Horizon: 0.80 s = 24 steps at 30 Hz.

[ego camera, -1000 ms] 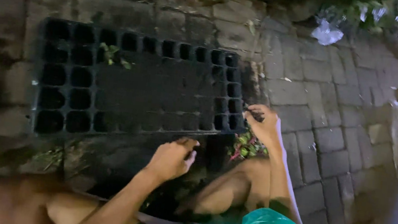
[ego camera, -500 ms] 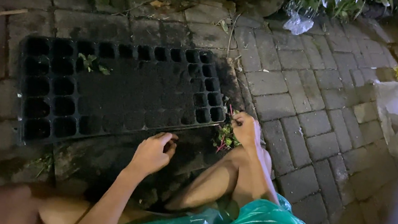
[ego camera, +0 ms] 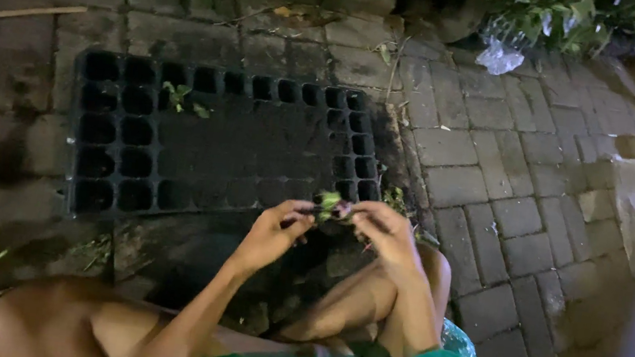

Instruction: Removing seedlings from a nursery tray, clearing the tray, and then replanting them into the cells with fresh soil.

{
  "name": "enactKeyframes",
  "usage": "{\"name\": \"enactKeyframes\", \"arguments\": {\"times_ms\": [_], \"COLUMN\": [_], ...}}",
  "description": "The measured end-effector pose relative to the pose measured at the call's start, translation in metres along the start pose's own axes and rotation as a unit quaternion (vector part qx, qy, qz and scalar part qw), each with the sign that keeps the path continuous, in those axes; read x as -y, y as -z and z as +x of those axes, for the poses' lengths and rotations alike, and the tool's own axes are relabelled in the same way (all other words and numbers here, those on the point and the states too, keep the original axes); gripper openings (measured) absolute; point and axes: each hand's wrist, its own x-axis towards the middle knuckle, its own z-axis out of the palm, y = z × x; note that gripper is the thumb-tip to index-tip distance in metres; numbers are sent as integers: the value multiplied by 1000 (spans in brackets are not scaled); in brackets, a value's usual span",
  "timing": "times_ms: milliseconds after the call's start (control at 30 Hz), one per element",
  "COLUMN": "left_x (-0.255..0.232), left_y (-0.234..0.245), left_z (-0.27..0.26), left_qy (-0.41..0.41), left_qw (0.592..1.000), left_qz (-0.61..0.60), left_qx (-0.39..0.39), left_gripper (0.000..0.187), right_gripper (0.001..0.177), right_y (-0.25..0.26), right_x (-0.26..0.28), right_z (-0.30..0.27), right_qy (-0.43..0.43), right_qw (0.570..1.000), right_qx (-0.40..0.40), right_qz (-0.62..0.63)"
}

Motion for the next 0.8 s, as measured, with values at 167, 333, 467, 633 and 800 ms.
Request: {"name": "enactKeyframes", "arguments": {"times_ms": [167, 333, 467, 633, 800], "left_x": [-9, 3, 7, -6, -10], "left_y": [9, 16, 15, 17, 28], "left_z": [-4, 0, 4, -3, 4], "left_qy": [-19, -42, -57, -57, -20], "left_qw": [988, 985, 985, 980, 980], "left_qz": [-139, -150, -152, -180, -184], "left_qx": [-71, -80, -64, -64, -72], "left_gripper": [33, 20, 13, 16, 14], "right_gripper": [26, 39, 31, 33, 46], "right_y": [-59, -59, -56, -59, -71], "right_x": [28, 33, 54, 53, 76], "right_z": [-12, -8, -1, 11, 33], "right_qy": [-79, -91, -7, -24, -16], "right_qw": [984, 988, 980, 967, 958], "right_qx": [55, 113, 139, 158, 202], "right_qz": [148, 58, -144, -196, -201]}}
